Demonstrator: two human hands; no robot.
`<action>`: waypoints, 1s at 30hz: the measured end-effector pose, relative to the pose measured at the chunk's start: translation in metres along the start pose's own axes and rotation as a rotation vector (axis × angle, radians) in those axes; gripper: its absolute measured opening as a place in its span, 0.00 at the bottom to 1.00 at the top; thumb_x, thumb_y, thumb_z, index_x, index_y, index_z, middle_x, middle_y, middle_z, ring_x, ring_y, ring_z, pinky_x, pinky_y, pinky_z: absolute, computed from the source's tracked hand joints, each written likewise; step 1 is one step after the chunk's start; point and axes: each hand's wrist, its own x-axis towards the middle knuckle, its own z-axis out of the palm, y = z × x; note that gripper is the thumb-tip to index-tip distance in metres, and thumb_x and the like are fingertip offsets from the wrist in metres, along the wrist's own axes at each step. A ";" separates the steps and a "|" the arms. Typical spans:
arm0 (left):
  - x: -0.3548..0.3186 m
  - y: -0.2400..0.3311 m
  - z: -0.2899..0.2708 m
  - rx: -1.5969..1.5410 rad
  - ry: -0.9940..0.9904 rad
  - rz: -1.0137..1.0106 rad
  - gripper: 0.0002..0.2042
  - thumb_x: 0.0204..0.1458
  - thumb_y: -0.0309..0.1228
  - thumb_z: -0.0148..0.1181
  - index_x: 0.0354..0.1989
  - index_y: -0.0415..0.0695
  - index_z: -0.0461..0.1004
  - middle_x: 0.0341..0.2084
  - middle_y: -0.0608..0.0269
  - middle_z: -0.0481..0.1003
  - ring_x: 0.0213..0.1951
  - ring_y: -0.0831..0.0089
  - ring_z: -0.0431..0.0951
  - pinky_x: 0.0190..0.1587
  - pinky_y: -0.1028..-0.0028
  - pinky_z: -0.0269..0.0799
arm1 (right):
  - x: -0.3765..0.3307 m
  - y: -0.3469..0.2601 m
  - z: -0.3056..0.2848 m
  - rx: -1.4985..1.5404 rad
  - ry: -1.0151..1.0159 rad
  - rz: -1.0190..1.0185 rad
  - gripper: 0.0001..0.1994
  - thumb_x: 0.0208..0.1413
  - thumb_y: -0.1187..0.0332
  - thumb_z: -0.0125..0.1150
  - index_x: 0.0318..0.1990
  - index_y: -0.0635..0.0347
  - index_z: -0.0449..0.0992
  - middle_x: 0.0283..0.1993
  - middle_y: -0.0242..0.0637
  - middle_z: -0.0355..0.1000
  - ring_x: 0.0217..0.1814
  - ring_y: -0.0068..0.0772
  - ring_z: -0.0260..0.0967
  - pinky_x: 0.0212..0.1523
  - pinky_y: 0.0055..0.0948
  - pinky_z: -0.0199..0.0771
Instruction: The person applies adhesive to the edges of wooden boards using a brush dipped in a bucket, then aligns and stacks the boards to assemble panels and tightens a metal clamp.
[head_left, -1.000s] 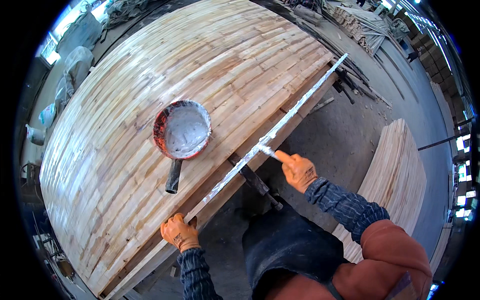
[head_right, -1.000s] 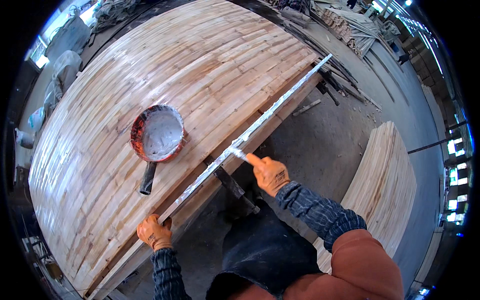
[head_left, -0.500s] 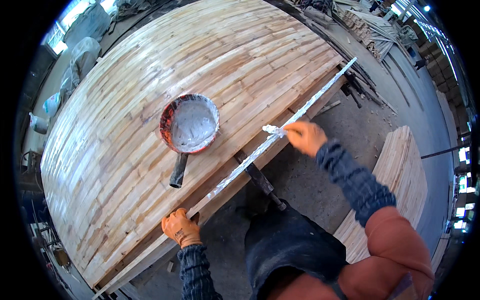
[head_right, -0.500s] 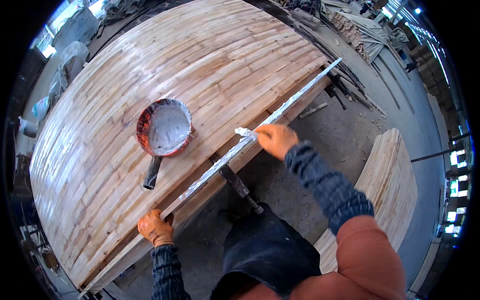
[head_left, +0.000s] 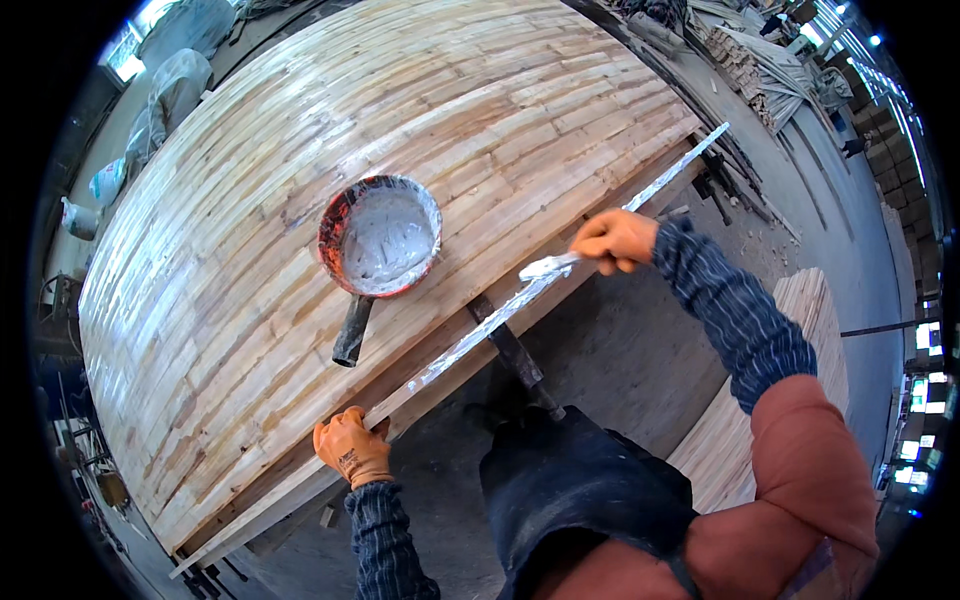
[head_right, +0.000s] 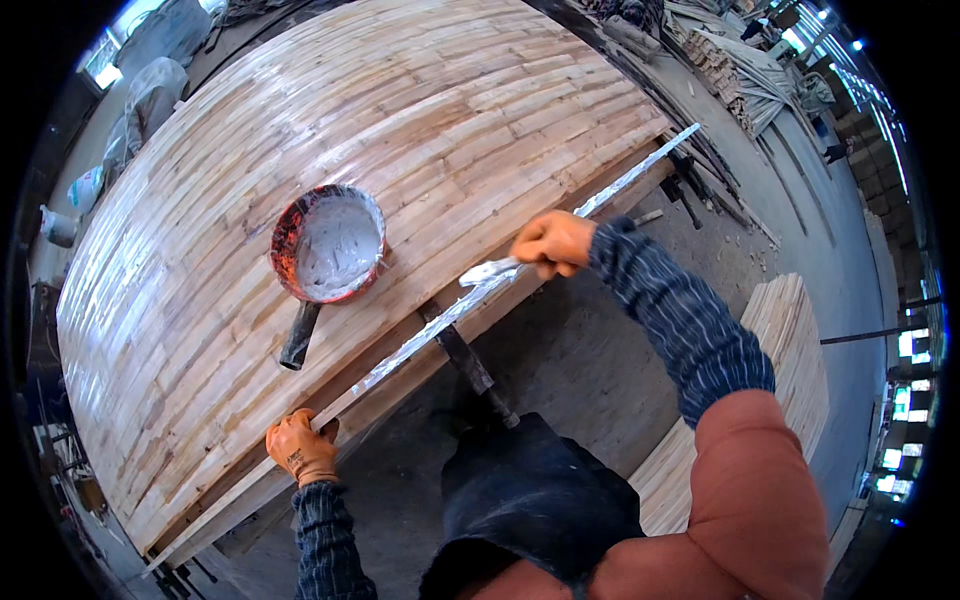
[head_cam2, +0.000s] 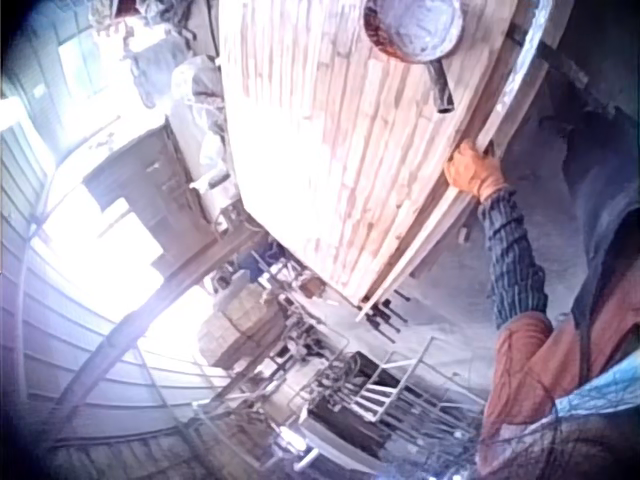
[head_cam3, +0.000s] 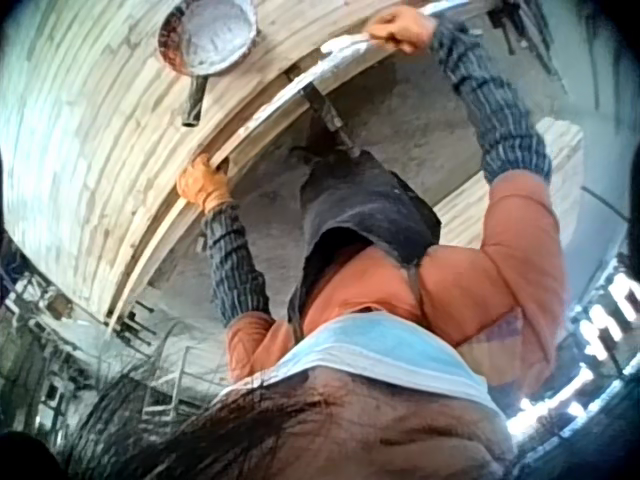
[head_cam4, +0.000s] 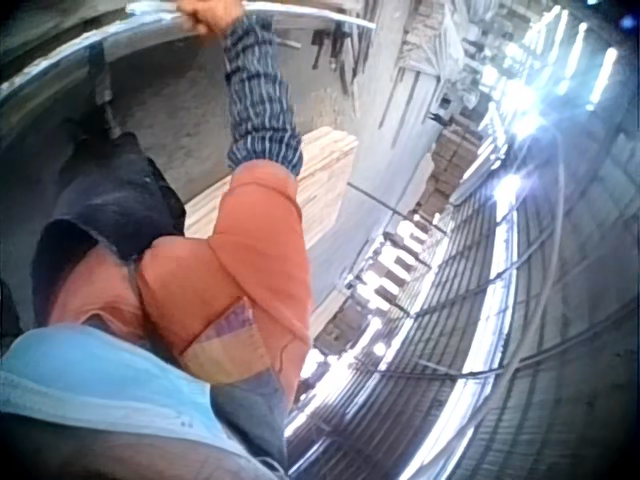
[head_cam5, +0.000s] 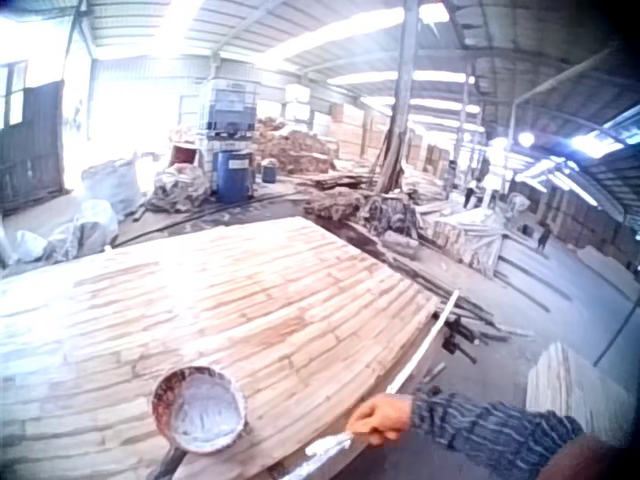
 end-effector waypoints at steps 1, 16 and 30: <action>0.000 0.000 0.000 -0.005 0.009 0.004 0.18 0.31 0.39 0.83 0.31 0.50 0.83 0.30 0.58 0.83 0.36 0.59 0.81 0.52 0.63 0.69 | -0.008 0.014 -0.002 0.040 0.039 0.029 0.18 0.63 0.55 0.64 0.50 0.59 0.81 0.25 0.33 0.76 0.13 0.17 0.57 0.14 0.22 0.58; 0.001 0.003 0.001 0.060 0.013 0.029 0.18 0.31 0.40 0.83 0.32 0.51 0.83 0.30 0.59 0.83 0.38 0.61 0.82 0.52 0.63 0.69 | -0.019 -0.010 -0.013 -0.318 0.113 -0.058 0.16 0.55 0.59 0.64 0.44 0.59 0.85 0.24 0.33 0.77 0.20 0.21 0.68 0.23 0.25 0.70; -0.005 -0.047 -0.009 -0.054 -0.010 0.165 0.27 0.39 0.46 0.77 0.48 0.51 0.77 0.31 0.58 0.83 0.38 0.57 0.83 0.51 0.58 0.69 | -0.042 -0.016 0.216 -0.181 0.344 -0.803 0.15 0.58 0.70 0.64 0.53 0.54 0.82 0.44 0.43 0.80 0.47 0.44 0.78 0.49 0.38 0.78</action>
